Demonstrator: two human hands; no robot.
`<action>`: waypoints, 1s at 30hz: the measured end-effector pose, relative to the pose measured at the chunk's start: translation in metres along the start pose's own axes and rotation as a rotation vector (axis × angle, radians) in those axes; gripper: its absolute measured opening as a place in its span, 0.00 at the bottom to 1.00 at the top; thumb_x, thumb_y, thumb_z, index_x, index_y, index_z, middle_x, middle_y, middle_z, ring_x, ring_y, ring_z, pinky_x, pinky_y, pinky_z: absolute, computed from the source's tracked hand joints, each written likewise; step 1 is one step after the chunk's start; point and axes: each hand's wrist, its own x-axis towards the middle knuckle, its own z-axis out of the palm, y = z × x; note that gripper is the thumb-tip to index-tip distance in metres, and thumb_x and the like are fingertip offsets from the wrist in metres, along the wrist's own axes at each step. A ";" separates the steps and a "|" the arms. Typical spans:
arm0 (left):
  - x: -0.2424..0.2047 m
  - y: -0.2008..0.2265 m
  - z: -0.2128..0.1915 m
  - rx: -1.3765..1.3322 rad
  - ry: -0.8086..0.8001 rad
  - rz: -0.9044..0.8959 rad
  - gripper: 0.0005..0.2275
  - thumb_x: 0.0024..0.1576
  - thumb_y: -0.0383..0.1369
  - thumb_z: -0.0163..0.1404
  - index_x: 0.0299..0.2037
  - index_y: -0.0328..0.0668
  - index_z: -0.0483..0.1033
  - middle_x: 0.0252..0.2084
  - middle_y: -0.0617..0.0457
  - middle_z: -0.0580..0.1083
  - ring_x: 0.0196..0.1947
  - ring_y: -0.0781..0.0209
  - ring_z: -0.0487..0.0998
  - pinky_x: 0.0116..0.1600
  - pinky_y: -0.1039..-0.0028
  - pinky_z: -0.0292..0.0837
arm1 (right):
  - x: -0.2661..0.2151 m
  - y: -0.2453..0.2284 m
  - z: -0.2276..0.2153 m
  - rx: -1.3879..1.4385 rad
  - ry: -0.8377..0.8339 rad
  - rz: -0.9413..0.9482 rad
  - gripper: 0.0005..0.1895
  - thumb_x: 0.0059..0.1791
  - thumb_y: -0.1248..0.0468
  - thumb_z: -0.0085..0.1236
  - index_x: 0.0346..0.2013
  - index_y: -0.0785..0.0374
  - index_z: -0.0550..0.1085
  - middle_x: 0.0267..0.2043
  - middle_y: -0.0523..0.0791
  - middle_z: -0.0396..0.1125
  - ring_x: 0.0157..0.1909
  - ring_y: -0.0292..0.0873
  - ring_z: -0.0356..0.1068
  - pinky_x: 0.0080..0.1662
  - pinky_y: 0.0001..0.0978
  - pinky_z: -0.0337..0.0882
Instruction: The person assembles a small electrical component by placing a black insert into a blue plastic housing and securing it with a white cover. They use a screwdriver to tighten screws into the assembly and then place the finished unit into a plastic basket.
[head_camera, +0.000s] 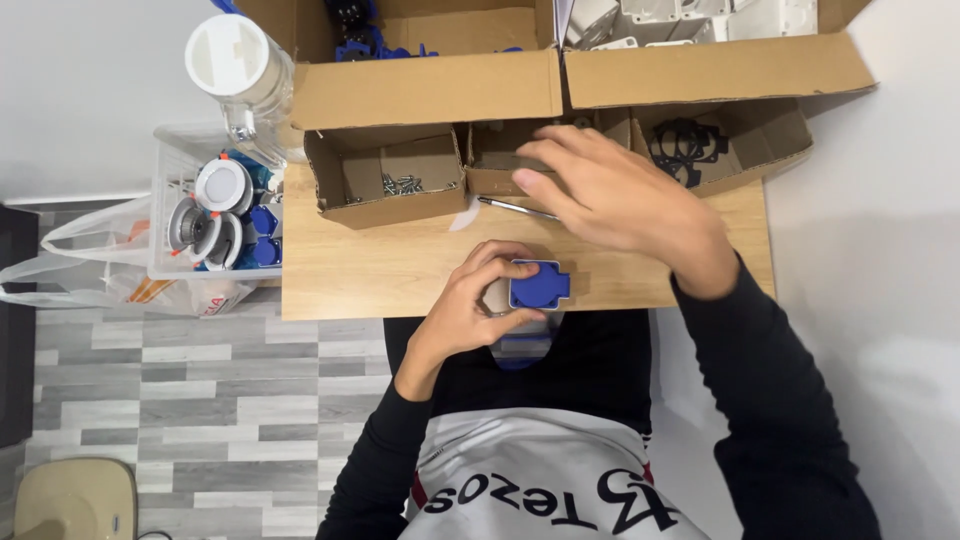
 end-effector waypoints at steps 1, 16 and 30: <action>0.000 -0.002 0.000 0.003 0.000 0.004 0.23 0.51 0.33 0.73 0.56 0.44 0.82 0.56 0.42 0.78 0.58 0.38 0.80 0.64 0.47 0.75 | 0.008 0.000 0.000 -0.002 0.004 -0.002 0.37 0.64 0.41 0.29 0.70 0.68 0.71 0.69 0.63 0.66 0.69 0.69 0.67 0.65 0.66 0.67; -0.005 -0.009 0.003 -0.007 0.005 -0.013 0.26 0.49 0.26 0.73 0.59 0.47 0.82 0.57 0.44 0.79 0.59 0.39 0.80 0.67 0.49 0.75 | 0.060 0.013 0.009 -0.127 -0.252 0.439 0.55 0.56 0.33 0.15 0.47 0.74 0.85 0.50 0.68 0.78 0.59 0.71 0.77 0.57 0.63 0.75; -0.006 -0.005 0.001 0.079 -0.041 -0.003 0.20 0.58 0.33 0.69 0.60 0.47 0.78 0.62 0.47 0.76 0.64 0.51 0.79 0.71 0.61 0.74 | 0.074 0.022 -0.001 -0.049 -0.332 0.515 0.52 0.62 0.27 0.19 0.27 0.65 0.76 0.29 0.49 0.69 0.33 0.50 0.70 0.47 0.44 0.67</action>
